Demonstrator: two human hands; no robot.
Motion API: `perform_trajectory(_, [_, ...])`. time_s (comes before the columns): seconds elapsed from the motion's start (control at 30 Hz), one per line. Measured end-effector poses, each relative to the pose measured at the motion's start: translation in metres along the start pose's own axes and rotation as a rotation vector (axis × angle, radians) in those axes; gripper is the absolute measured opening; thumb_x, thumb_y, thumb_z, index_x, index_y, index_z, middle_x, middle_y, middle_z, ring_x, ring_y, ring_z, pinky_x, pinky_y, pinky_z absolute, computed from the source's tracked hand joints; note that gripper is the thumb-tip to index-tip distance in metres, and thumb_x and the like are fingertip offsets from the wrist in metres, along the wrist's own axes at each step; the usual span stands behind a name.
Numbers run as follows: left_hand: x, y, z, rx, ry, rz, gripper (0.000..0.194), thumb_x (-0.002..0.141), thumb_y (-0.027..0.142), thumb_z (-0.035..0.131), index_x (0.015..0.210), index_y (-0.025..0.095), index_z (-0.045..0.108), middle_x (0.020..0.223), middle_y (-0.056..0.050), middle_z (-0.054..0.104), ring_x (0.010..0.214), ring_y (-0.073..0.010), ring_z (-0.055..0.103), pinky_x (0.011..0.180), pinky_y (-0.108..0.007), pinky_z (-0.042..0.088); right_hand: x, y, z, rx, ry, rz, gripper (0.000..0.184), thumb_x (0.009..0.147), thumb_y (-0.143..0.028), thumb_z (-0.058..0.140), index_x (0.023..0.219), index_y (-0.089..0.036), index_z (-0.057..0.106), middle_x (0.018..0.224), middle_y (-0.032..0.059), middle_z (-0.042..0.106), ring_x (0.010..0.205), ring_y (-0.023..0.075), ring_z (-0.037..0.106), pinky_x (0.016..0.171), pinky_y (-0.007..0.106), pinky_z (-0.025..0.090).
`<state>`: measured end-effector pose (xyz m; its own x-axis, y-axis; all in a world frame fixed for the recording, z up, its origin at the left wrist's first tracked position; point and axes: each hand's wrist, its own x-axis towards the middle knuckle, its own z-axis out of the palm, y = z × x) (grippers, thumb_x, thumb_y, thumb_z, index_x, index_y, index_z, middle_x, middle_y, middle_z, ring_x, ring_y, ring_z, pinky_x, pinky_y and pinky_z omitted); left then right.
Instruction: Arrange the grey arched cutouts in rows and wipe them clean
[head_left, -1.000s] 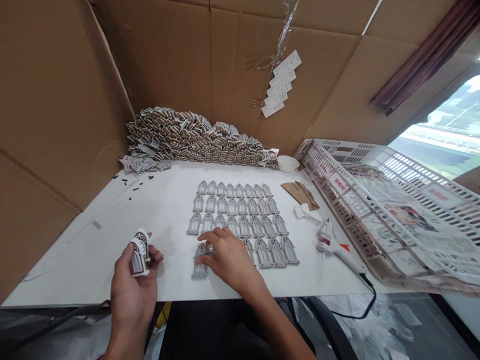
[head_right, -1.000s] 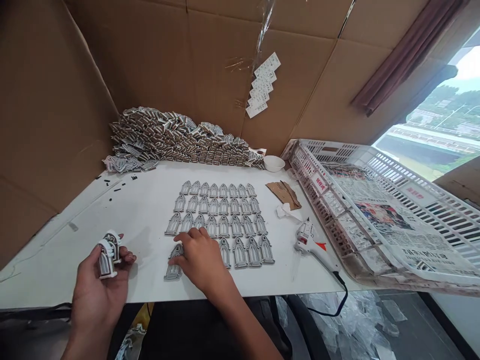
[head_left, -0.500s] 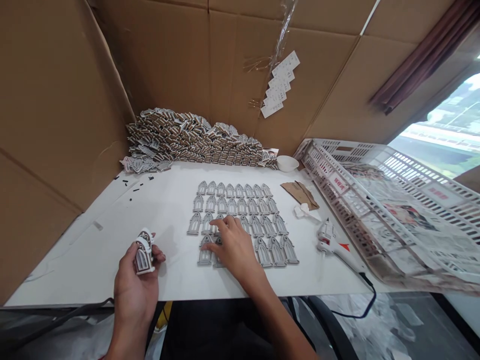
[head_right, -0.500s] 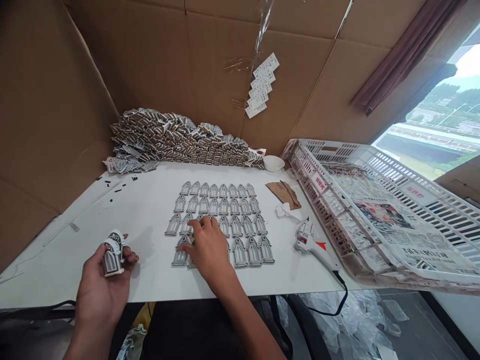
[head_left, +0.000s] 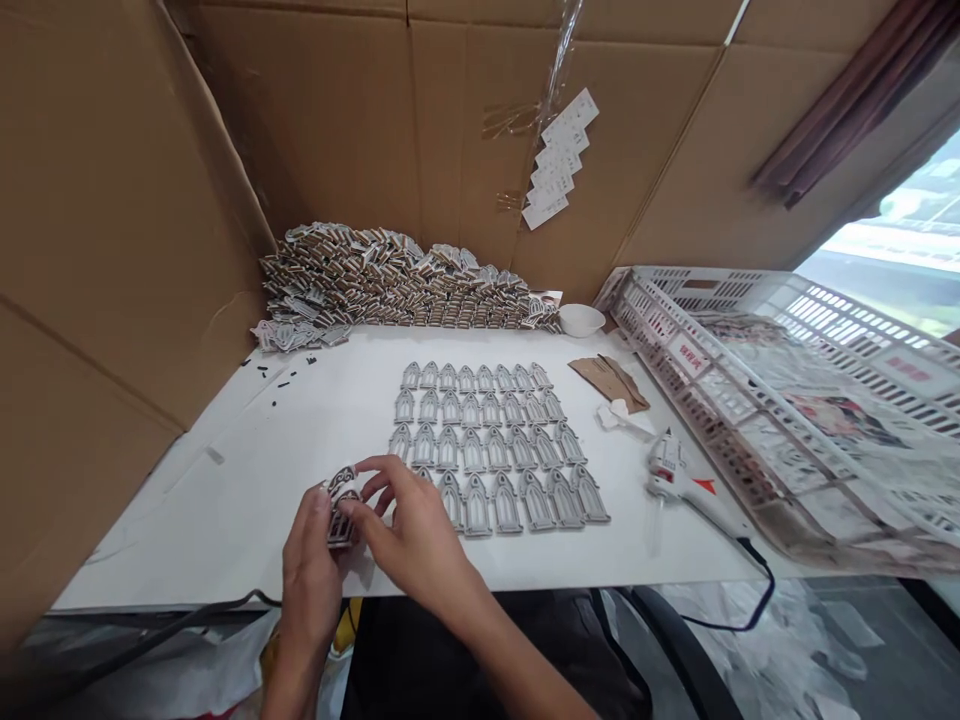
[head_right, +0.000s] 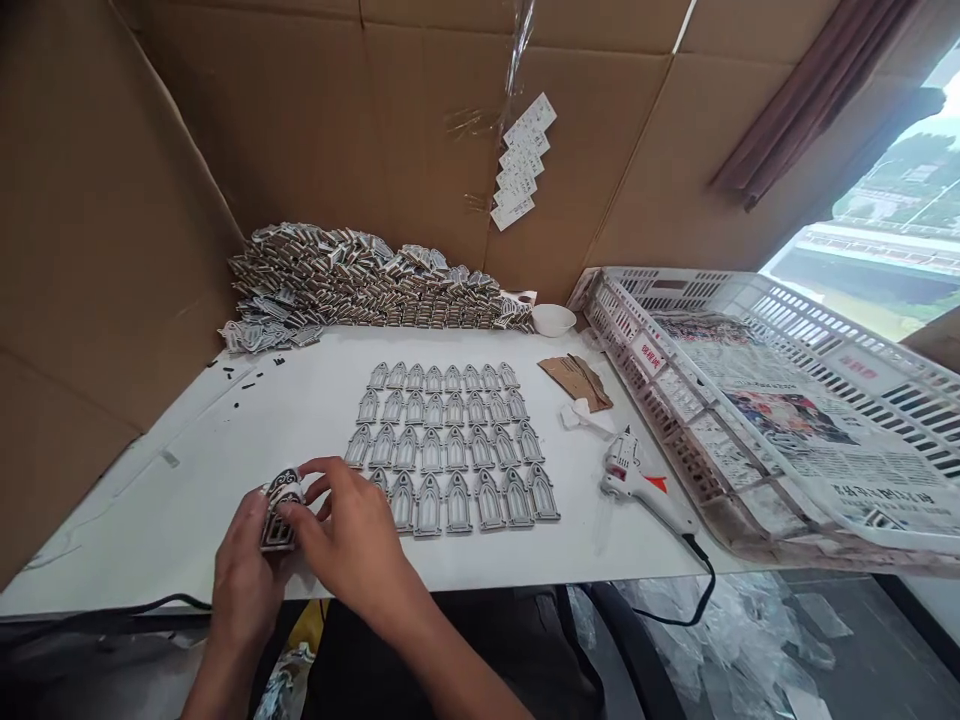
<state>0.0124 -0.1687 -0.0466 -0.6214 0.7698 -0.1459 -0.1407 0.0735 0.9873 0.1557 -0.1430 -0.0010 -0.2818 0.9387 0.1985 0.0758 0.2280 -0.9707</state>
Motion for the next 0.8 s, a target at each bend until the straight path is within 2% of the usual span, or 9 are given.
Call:
perform_trajectory(0.1, [-0.003, 0.006, 0.003, -0.021, -0.022, -0.045, 0.063, 0.078, 0.071, 0.081, 0.121, 0.025, 0.071, 0.126, -0.004, 0.069, 0.111, -0.0204, 0.065, 0.078, -0.021, 0.057, -0.005, 0.004, 0.001, 0.135, 0.062, 0.013, 0.025, 0.098, -0.033, 0.073, 0.123, -0.026, 0.072, 0.093, -0.0014, 0.073, 0.077, 0.0134, 0.066, 0.068, 0.024, 0.049])
perform_trajectory(0.27, [-0.014, 0.031, 0.012, -0.22, -0.097, -0.095, 0.063, 0.059, 0.061, 0.098, 0.099, 0.019, 0.072, 0.098, -0.002, 0.068, 0.089, -0.0148, 0.063, 0.076, -0.018, 0.059, -0.017, 0.001, -0.016, 0.229, 0.165, -0.015, 0.024, 0.099, -0.033, 0.071, 0.122, -0.026, 0.076, 0.098, 0.0011, 0.071, 0.086, 0.0143, 0.066, 0.078, 0.026, 0.051])
perform_trajectory(0.37, [-0.027, 0.031, 0.008, -0.252, -0.113, -0.163, 0.077, 0.052, 0.058, 0.103, 0.112, 0.02, 0.073, 0.105, -0.004, 0.07, 0.098, -0.0169, 0.067, 0.085, -0.02, 0.062, -0.02, 0.002, -0.026, 0.32, 0.194, 0.034, 0.023, 0.099, -0.037, 0.072, 0.118, -0.025, 0.075, 0.096, 0.0011, 0.07, 0.085, 0.0148, 0.064, 0.076, 0.027, 0.051])
perform_trajectory(0.43, [-0.036, 0.026, 0.003, -0.225, -0.108, -0.161, 0.086, 0.047, 0.048, 0.108, 0.121, 0.023, 0.071, 0.108, -0.003, 0.07, 0.103, -0.0165, 0.068, 0.089, -0.018, 0.061, -0.021, 0.004, -0.029, 0.396, 0.197, 0.083, 0.024, 0.098, -0.041, 0.075, 0.116, -0.025, 0.073, 0.094, 0.0005, 0.069, 0.082, 0.0145, 0.063, 0.074, 0.027, 0.05])
perform_trajectory(0.53, [-0.047, 0.019, -0.001, -0.22, -0.093, -0.072, 0.082, 0.05, 0.038, 0.108, 0.121, 0.025, 0.07, 0.099, 0.0, 0.067, 0.095, -0.0119, 0.067, 0.09, -0.015, 0.06, -0.023, 0.007, -0.029, 0.471, 0.167, 0.13, 0.027, 0.094, -0.043, 0.079, 0.112, -0.024, 0.072, 0.093, -0.0001, 0.069, 0.079, 0.0137, 0.062, 0.072, 0.027, 0.048])
perform_trajectory(0.67, [-0.058, 0.021, -0.004, -0.172, -0.112, 0.121, 0.059, 0.062, 0.037, 0.103, 0.107, 0.023, 0.067, 0.089, 0.003, 0.062, 0.089, -0.0109, 0.067, 0.089, -0.015, 0.06, -0.027, 0.005, -0.031, 0.472, 0.122, 0.16, 0.029, 0.093, -0.044, 0.079, 0.113, -0.024, 0.071, 0.094, 0.0004, 0.071, 0.079, 0.0143, 0.063, 0.07, 0.027, 0.048])
perform_trajectory(0.73, [-0.061, 0.028, -0.007, -0.018, -0.103, 0.254, 0.047, 0.07, 0.036, 0.099, 0.098, 0.022, 0.064, 0.084, 0.003, 0.061, 0.086, -0.0127, 0.068, 0.085, -0.017, 0.061, -0.032, 0.001, -0.036, 0.376, 0.141, 0.141, 0.029, 0.097, -0.043, 0.075, 0.12, -0.027, 0.07, 0.104, 0.0019, 0.073, 0.086, 0.0156, 0.065, 0.074, 0.028, 0.049])
perform_trajectory(0.8, [-0.062, 0.034, -0.013, 0.242, -0.08, 0.464, 0.03, 0.083, 0.035, 0.089, 0.098, 0.023, 0.066, 0.089, 0.0, 0.067, 0.091, -0.0161, 0.071, 0.083, -0.02, 0.06, -0.038, -0.002, -0.047, 0.28, 0.182, 0.113, 0.028, 0.102, -0.042, 0.069, 0.126, -0.028, 0.067, 0.112, 0.003, 0.071, 0.092, 0.0164, 0.066, 0.078, 0.029, 0.05])
